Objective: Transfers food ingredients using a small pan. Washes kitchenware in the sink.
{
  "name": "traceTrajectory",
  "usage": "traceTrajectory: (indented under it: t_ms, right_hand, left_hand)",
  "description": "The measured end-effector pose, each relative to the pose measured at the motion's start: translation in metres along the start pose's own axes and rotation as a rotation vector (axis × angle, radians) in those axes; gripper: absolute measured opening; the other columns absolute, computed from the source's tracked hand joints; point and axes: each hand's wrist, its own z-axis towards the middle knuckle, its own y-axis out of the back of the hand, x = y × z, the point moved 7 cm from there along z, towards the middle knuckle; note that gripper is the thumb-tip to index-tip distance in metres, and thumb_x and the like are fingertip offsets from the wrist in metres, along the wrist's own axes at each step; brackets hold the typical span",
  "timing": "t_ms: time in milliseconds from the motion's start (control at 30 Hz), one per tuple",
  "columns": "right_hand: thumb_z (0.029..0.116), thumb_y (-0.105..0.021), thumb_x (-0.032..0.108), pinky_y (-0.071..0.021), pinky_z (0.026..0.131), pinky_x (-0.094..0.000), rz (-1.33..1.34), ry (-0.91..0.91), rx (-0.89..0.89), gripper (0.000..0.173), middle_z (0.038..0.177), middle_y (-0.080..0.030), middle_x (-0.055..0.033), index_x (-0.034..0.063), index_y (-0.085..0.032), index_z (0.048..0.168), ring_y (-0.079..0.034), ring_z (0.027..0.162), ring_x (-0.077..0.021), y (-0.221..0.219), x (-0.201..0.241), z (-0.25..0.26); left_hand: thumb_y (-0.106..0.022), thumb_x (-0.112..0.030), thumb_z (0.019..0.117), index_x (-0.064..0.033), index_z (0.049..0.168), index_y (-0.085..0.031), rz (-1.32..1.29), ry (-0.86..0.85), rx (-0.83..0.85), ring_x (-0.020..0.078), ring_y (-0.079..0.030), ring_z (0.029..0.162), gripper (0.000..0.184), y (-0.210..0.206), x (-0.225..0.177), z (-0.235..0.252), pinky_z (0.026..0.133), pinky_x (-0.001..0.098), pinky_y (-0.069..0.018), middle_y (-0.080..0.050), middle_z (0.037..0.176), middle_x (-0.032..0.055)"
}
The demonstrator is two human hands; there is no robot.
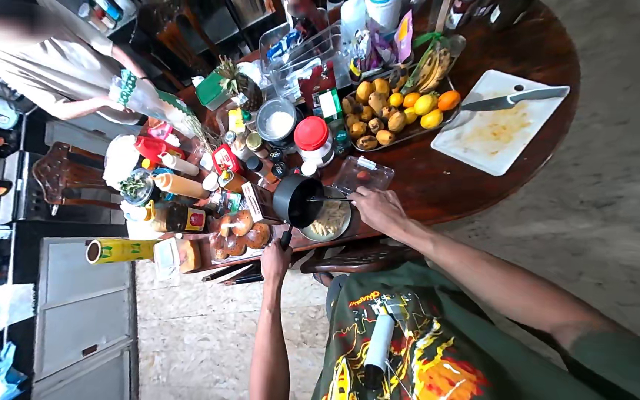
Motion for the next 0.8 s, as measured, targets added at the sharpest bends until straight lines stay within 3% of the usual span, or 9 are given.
traceTrajectory:
  t_ms: [133,200,333,433,533,633,733,800]
  right_hand:
    - [0.0953,-0.063,0.000,-0.0561,0.081,-0.0570,-0.035,-0.024,0.034,0.026,0.124,-0.065,-0.0197,0.0050,-0.069,0.120,-0.064,0.107,-0.0431,-0.028,0.022,0.024]
    - [0.0934,-0.064,0.000,-0.0557,0.079,-0.0567,-0.039,-0.029,0.084,0.022,0.120,-0.067,-0.0197,0.0040,-0.070,0.114,-0.065,0.104,-0.0428,-0.034,0.033,0.027]
    - [0.0969,-0.060,0.011,-0.0540,0.079,-0.0559,0.054,-0.011,0.223,0.018,0.109,-0.070,-0.0142,0.0084,-0.071,0.110,-0.069,0.094,-0.0355,-0.044,0.045,0.022]
    - [0.1023,-0.058,0.024,-0.0548,0.086,-0.0596,0.268,-0.092,0.279,0.022,0.108,-0.075,-0.0099,0.0169,-0.076,0.112,-0.070,0.103,-0.0322,-0.049,0.030,0.022]
    - [0.1033,-0.056,0.025,-0.0537,0.084,-0.0594,0.266,-0.221,0.253,0.022,0.103,-0.074,-0.0136,0.0149,-0.074,0.110,-0.070,0.100,-0.0346,-0.034,0.022,0.011]
    - [0.1048,-0.053,0.024,-0.0531,0.085,-0.0601,0.202,-0.321,0.178,0.025,0.107,-0.071,-0.0182,0.0092,-0.069,0.116,-0.069,0.102,-0.0387,-0.029,0.018,0.004]
    - [0.1059,-0.052,0.022,-0.0554,0.078,-0.0593,0.224,-0.301,0.040,0.023,0.105,-0.070,-0.0194,0.0062,-0.067,0.114,-0.070,0.096,-0.0395,-0.035,0.013,0.014]
    - [0.1072,-0.051,0.023,-0.0567,0.077,-0.0585,0.261,-0.244,-0.034,0.026,0.110,-0.071,-0.0178,0.0078,-0.067,0.120,-0.071,0.095,-0.0380,-0.037,0.016,0.021]
  left_hand:
    - [-0.061,-0.041,0.0939,-0.0110,0.115,-0.071,-0.041,-0.035,0.004,0.0322,-0.072,0.100,0.038,-0.007,0.002,0.000,0.088,0.0569,-0.0563,-0.074,0.102,0.0134]
    - [-0.061,-0.042,0.0942,-0.0115,0.116,-0.071,-0.018,-0.051,0.012,0.0322,-0.071,0.101,0.039,-0.008,0.000,-0.003,0.089,0.0567,-0.0560,-0.074,0.103,0.0133]
    - [-0.060,-0.041,0.0951,-0.0120,0.115,-0.071,0.018,-0.076,0.028,0.0318,-0.072,0.101,0.037,-0.007,-0.002,-0.003,0.089,0.0559,-0.0560,-0.074,0.102,0.0130]
    - [-0.062,-0.041,0.0943,-0.0103,0.113,-0.072,-0.069,-0.081,0.045,0.0306,-0.071,0.100,0.037,-0.010,0.005,-0.001,0.090,0.0554,-0.0556,-0.074,0.101,0.0125]
    - [-0.065,-0.039,0.0931,-0.0067,0.109,-0.072,-0.208,-0.095,0.029,0.0289,-0.071,0.092,0.037,-0.010,0.007,-0.001,0.086,0.0533,-0.0560,-0.072,0.094,0.0129]
    - [-0.066,-0.037,0.0918,-0.0049,0.106,-0.072,-0.324,-0.119,0.024,0.0256,-0.070,0.084,0.035,-0.014,0.007,-0.001,0.082,0.0503,-0.0561,-0.071,0.088,0.0116]
    - [-0.068,-0.035,0.0909,-0.0039,0.103,-0.071,-0.415,-0.141,0.040,0.0219,-0.068,0.078,0.034,-0.018,0.005,-0.001,0.078,0.0469,-0.0560,-0.069,0.083,0.0093]
    - [-0.068,-0.034,0.0898,-0.0038,0.101,-0.071,-0.452,-0.154,0.051,0.0205,-0.067,0.076,0.032,-0.021,0.004,-0.002,0.077,0.0450,-0.0558,-0.068,0.082,0.0086]
